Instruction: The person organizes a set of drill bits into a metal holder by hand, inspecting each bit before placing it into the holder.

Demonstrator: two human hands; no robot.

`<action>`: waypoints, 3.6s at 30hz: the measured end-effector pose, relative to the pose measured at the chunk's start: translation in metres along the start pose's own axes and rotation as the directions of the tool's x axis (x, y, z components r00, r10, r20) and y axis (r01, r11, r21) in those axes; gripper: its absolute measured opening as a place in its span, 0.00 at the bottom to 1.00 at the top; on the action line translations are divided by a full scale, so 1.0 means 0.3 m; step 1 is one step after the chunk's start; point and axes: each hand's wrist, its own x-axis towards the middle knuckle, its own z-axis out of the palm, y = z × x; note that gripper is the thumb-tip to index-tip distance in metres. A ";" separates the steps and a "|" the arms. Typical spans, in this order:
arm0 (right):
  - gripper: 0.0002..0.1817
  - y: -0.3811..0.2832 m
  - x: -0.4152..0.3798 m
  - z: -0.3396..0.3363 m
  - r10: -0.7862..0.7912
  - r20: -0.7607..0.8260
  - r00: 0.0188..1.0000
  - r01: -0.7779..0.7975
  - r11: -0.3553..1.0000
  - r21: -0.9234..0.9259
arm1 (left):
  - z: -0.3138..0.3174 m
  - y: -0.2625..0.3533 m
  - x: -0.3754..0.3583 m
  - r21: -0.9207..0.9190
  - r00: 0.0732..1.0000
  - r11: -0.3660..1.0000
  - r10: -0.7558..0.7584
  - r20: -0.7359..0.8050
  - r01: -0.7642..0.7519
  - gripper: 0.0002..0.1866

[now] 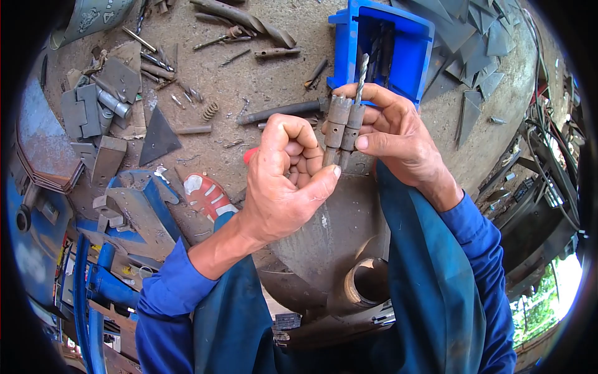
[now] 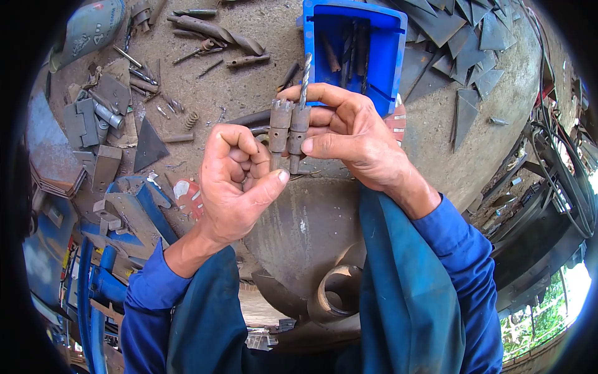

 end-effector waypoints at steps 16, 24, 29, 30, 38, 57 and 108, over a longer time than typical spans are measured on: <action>0.29 0.009 -0.006 -0.010 -0.029 0.015 0.999 0.030 0.997 -0.069 | 0.002 -0.032 0.008 0.119 0.997 0.993 0.015 -0.075 -0.006 0.20; 0.27 0.011 -0.006 -0.020 -0.026 0.032 0.999 0.030 0.991 -0.133 | -0.001 -0.036 0.011 0.129 0.998 0.991 -0.014 -0.063 0.022 0.21; 0.28 0.008 -0.004 -0.011 -0.030 0.025 0.999 0.033 0.989 -0.143 | -0.002 -0.045 0.014 0.138 0.997 0.990 0.006 -0.071 0.003 0.19; 0.29 0.009 -0.004 -0.011 -0.037 0.024 0.999 0.040 0.987 -0.154 | -0.001 -0.044 0.015 0.133 0.997 0.991 -0.009 -0.070 0.018 0.19; 0.26 0.005 -0.007 -0.003 -0.025 0.004 1.000 0.025 0.976 -0.217 | -0.011 -0.023 0.021 0.170 0.997 0.983 -0.074 -0.016 0.076 0.23; 0.24 -0.001 0.000 0.034 -0.030 -0.018 0.999 0.023 0.958 -0.284 | 0.000 -0.052 0.021 0.067 1.000 0.998 -0.010 -0.010 0.011 0.19; 0.31 0.014 0.005 -0.005 -0.023 0.031 0.999 0.030 0.972 -0.233 | -0.038 -0.037 0.040 -0.138 0.976 0.968 -0.201 0.085 0.211 0.14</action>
